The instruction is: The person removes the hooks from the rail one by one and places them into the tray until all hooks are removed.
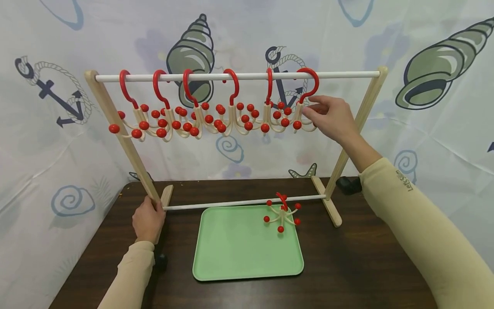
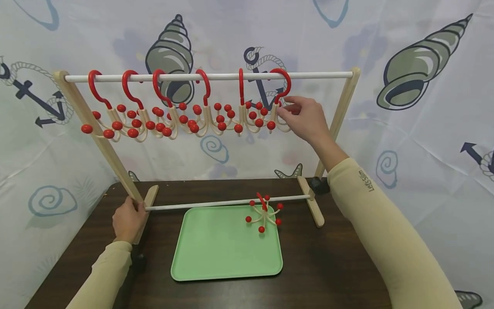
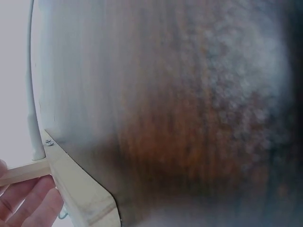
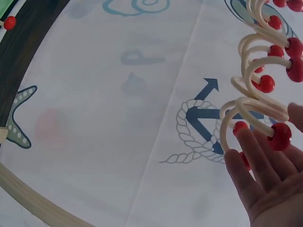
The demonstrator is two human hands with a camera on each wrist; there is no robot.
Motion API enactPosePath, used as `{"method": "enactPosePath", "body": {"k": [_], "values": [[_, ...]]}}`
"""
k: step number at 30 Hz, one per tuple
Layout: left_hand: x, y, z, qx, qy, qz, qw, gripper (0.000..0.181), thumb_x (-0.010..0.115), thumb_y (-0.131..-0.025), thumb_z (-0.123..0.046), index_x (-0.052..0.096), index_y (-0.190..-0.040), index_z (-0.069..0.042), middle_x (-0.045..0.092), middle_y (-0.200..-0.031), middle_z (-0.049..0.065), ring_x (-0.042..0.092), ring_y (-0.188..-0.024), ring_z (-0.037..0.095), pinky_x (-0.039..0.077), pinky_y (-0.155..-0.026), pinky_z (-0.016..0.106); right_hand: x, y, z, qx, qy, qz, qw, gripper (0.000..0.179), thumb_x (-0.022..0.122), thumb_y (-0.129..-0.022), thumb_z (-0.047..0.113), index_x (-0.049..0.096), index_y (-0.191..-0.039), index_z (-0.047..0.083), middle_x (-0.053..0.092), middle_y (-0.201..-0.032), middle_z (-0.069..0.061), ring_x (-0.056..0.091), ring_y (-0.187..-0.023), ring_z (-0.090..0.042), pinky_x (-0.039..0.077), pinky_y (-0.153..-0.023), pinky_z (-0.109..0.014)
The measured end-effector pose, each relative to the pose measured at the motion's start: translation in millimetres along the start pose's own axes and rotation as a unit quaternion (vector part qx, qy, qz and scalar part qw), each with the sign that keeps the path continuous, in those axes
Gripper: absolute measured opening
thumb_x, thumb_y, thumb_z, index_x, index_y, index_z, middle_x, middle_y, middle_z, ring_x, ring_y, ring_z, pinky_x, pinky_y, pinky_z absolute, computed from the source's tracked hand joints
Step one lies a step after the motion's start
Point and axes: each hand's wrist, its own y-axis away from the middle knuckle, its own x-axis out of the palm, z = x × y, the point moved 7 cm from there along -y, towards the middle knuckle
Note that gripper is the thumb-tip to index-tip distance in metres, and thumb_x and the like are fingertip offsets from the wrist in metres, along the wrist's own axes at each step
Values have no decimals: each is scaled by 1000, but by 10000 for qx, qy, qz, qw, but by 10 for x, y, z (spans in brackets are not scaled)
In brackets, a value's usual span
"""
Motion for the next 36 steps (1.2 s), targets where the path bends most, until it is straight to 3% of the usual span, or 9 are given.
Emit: {"method": "enactPosePath", "body": {"k": [8, 17, 36], "values": [[4, 5, 1, -93, -42, 58, 9999, 25, 57, -95, -17, 56, -106, 5, 63, -88, 27, 61, -77, 48, 43, -65, 60, 124, -54, 2, 172, -30, 461, 9988, 55, 61, -95, 41, 54, -139, 8, 66, -123, -16, 64, -109, -29, 52, -86, -46], [16, 12, 12, -73, -9, 73, 9999, 25, 56, -95, -17, 56, -106, 6, 64, -88, 26, 61, -75, 47, 43, -63, 60, 201, -47, 18, 83, 398, 409, 9983, 56, 60, -96, 38, 52, -141, 5, 66, -122, -18, 63, -111, -32, 51, -86, -47], [-3, 1, -18, -43, 23, 67, 10000, 24, 58, -94, -17, 56, -104, 5, 63, -88, 26, 61, -75, 48, 43, -64, 61, 97, -24, 33, 76, 939, -85, 9955, 43, 59, -97, 34, 61, -129, 6, 69, -115, -14, 65, -103, -30, 50, -80, -45]]}}
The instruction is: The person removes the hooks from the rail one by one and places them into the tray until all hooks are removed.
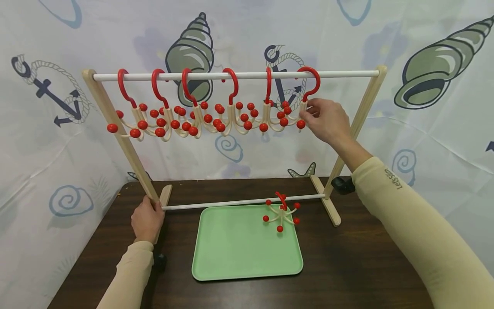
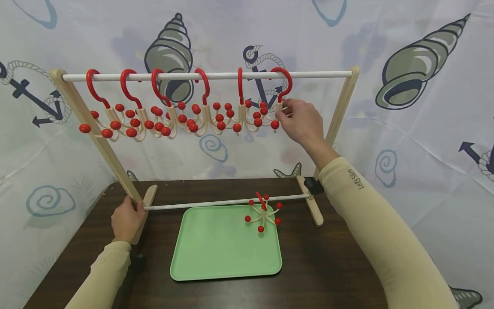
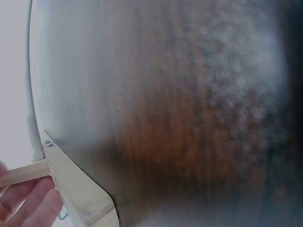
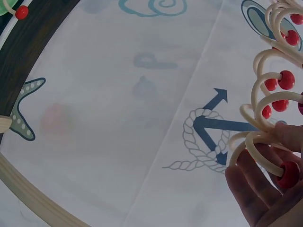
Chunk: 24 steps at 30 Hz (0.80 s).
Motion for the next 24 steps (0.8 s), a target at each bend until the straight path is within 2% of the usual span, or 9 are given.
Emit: {"method": "enactPosePath", "body": {"k": [8, 15, 19, 24], "values": [[12, 12, -16, 34, 14, -10, 10000, 24, 58, -94, -16, 56, -104, 5, 63, -87, 27, 61, -75, 49, 42, -63, 61, -128, -4, 81, -254, -14, -435, 9987, 40, 59, -97, 31, 64, -124, 3, 70, -111, -14, 67, -100, -29, 52, -76, -43], [6, 5, -22, 70, -24, -49, 10000, 24, 58, -94, -16, 56, -103, 6, 63, -87, 27, 61, -76, 50, 42, -64, 62, -286, 88, 138, -344, -51, -803, 9962, 40, 59, -96, 31, 65, -124, 5, 71, -110, -13, 68, -98, -28, 51, -77, -43], [-10, 2, -32, 73, -24, -87, 9999, 24, 58, -94, -15, 56, -103, 6, 63, -87, 27, 61, -75, 50, 42, -64, 62, -371, 231, 125, -180, -250, -832, 9961, 39, 60, -95, 31, 66, -123, 5, 71, -109, -13, 68, -97, -28, 51, -76, -43], [-15, 9, -28, 64, 10, -84, 9999, 23, 58, -93, -15, 56, -104, 6, 63, -87, 27, 61, -74, 49, 43, -63, 61, -376, 529, 18, 224, -384, -811, 9957, 42, 63, -93, 34, 66, -123, 5, 70, -110, -14, 66, -98, -30, 46, -77, -44]]}}
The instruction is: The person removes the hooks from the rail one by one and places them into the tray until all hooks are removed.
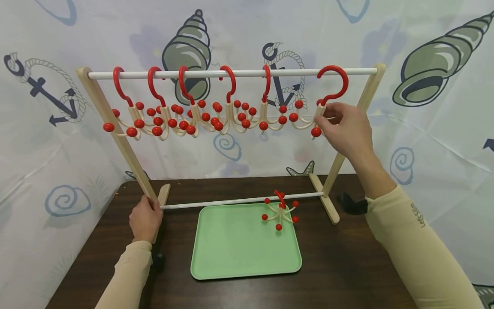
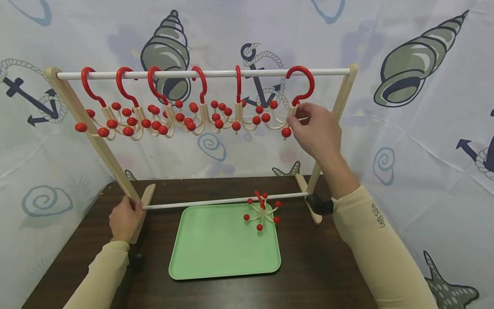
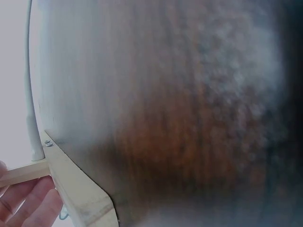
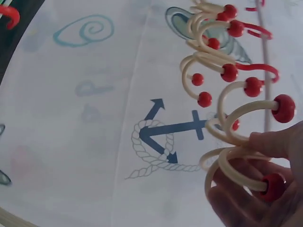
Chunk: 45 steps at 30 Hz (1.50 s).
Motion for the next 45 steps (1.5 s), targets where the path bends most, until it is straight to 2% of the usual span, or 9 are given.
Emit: {"method": "enactPosePath", "body": {"k": [6, 10, 14, 18, 24, 27, 30, 37, 45], "values": [[27, -11, 33, -43, -39, 0, 10000, 24, 57, -94, -17, 56, -104, 5, 64, -88, 27, 61, -77, 50, 42, -64, 62, 20, 478, -283, 218, -409, -241, 9986, 42, 66, -92, 33, 67, -119, 1, 71, -107, -17, 67, -96, -32, 48, -78, -43], [37, -23, 45, -1, -13, -39, 10000, 24, 58, -94, -17, 56, -103, 5, 63, -86, 26, 61, -76, 50, 42, -64, 62, 159, 869, -515, 312, -510, -259, 9979, 35, 68, -92, 30, 70, -112, 1, 72, -100, -15, 67, -91, -28, 48, -77, -39], [39, -27, 49, 30, -27, -37, 10000, 24, 58, -94, -17, 56, -103, 5, 63, -86, 26, 60, -76, 50, 42, -63, 62, 406, 1288, -761, 757, -405, -90, 9963, 33, 70, -91, 30, 71, -109, 3, 73, -95, -12, 67, -87, -26, 46, -74, -40], [26, -34, 41, 93, -33, -31, 9999, 24, 58, -94, -17, 56, -102, 6, 63, -86, 27, 61, -74, 50, 42, -63, 62, 682, 1693, -953, 1363, -345, 72, 9900, 31, 72, -88, 30, 73, -108, 6, 74, -94, -10, 68, -87, -25, 48, -72, -43], [4, -31, 25, 72, -31, -62, 9999, 23, 58, -94, -17, 57, -102, 5, 63, -86, 26, 61, -74, 49, 42, -63, 62, 1084, 2120, -1123, 1882, -190, 276, 9816, 27, 75, -86, 31, 76, -103, 10, 74, -90, -5, 69, -78, -22, 48, -65, -43], [7, -24, 22, 47, -48, -30, 10000, 23, 58, -94, -16, 57, -102, 5, 64, -86, 26, 61, -75, 49, 42, -64, 62, 1242, 2254, -1187, 2048, -6, 318, 9783, 23, 75, -84, 32, 77, -101, 15, 74, -85, 1, 69, -74, -20, 48, -62, -42], [20, -25, 21, 24, -13, 2, 10000, 23, 58, -94, -16, 56, -103, 5, 63, -86, 26, 60, -75, 50, 41, -63, 62, 1364, 2323, -1211, 2040, 34, 309, 9785, 22, 77, -83, 31, 77, -99, 16, 74, -82, 2, 69, -72, -22, 47, -58, -41], [72, -26, 22, 25, -5, -10, 10000, 23, 58, -94, -16, 57, -102, 5, 64, -87, 26, 60, -75, 50, 41, -64, 63, 1549, 2343, -1187, 1792, 328, 229, 9830, 20, 79, -81, 30, 78, -95, 15, 74, -80, 2, 68, -64, -25, 41, -46, -35], [48, -29, 27, 13, -30, -68, 10000, 23, 59, -93, -16, 57, -103, 5, 63, -86, 26, 60, -75, 50, 41, -63, 62, 1716, 2370, -1132, 1657, 643, 47, 9841, 24, 82, -79, 29, 78, -97, 12, 75, -80, -1, 66, -59, -24, 40, -44, -36]]}}
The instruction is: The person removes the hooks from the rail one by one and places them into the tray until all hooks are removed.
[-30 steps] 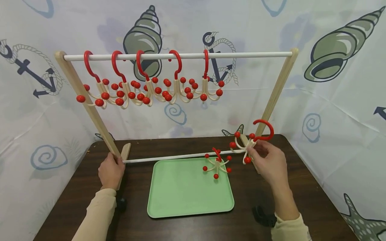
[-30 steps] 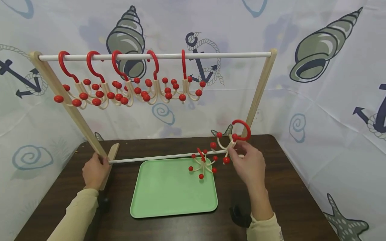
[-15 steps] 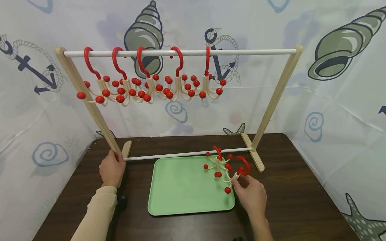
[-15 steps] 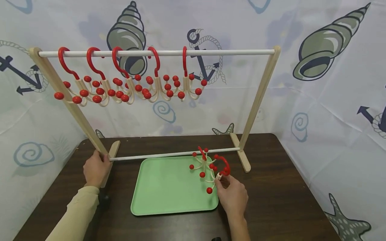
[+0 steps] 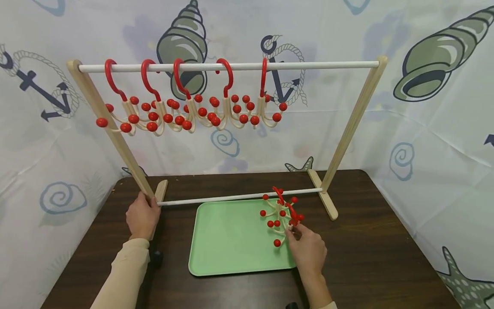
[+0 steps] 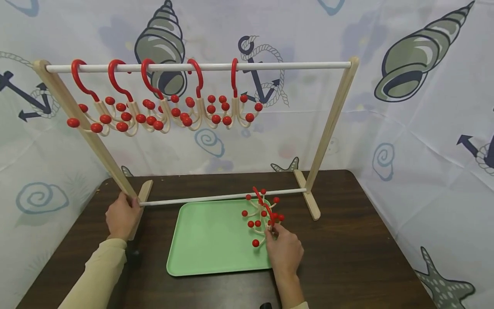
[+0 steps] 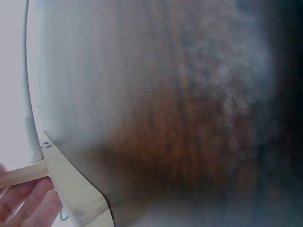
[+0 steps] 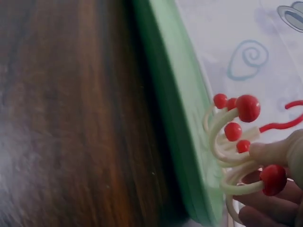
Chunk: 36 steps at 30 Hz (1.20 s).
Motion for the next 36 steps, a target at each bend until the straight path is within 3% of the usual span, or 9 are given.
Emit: {"method": "enactPosePath", "body": {"k": [9, 15, 29, 36], "values": [[-40, -20, -2, 80, -7, -82, 9999, 22, 59, -93, -16, 57, -101, 4, 64, -85, 26, 60, -76, 51, 41, -64, 63, 78, 3, 61, -30, 222, -574, 9981, 26, 84, -77, 26, 79, -97, 11, 74, -79, -5, 65, -53, -29, 39, -40, -39], [-34, -30, 4, 93, -5, -30, 10000, 21, 58, -93, -15, 56, -101, 5, 63, -85, 26, 60, -75, 52, 40, -63, 63, 125, -30, 112, 66, 261, -540, 9982, 28, 83, -78, 23, 78, -102, 9, 75, -84, -6, 65, -54, -31, 41, -41, -41], [-39, 3, -3, 17, -14, -52, 10000, 23, 59, -93, -16, 57, -101, 5, 64, -86, 27, 60, -76, 52, 41, -63, 63, 167, -33, 238, -258, 279, -566, 9977, 31, 78, -83, 22, 75, -111, 9, 74, -88, -16, 61, -50, -33, 38, -39, -39], [-14, -3, 9, -8, -19, -18, 10000, 24, 59, -94, -17, 57, -102, 5, 64, -86, 27, 60, -78, 53, 40, -64, 63, 137, -56, 223, -273, 71, -291, 9992, 32, 76, -84, 20, 74, -114, 8, 74, -91, -15, 62, -50, -29, 39, -40, -38]]}}
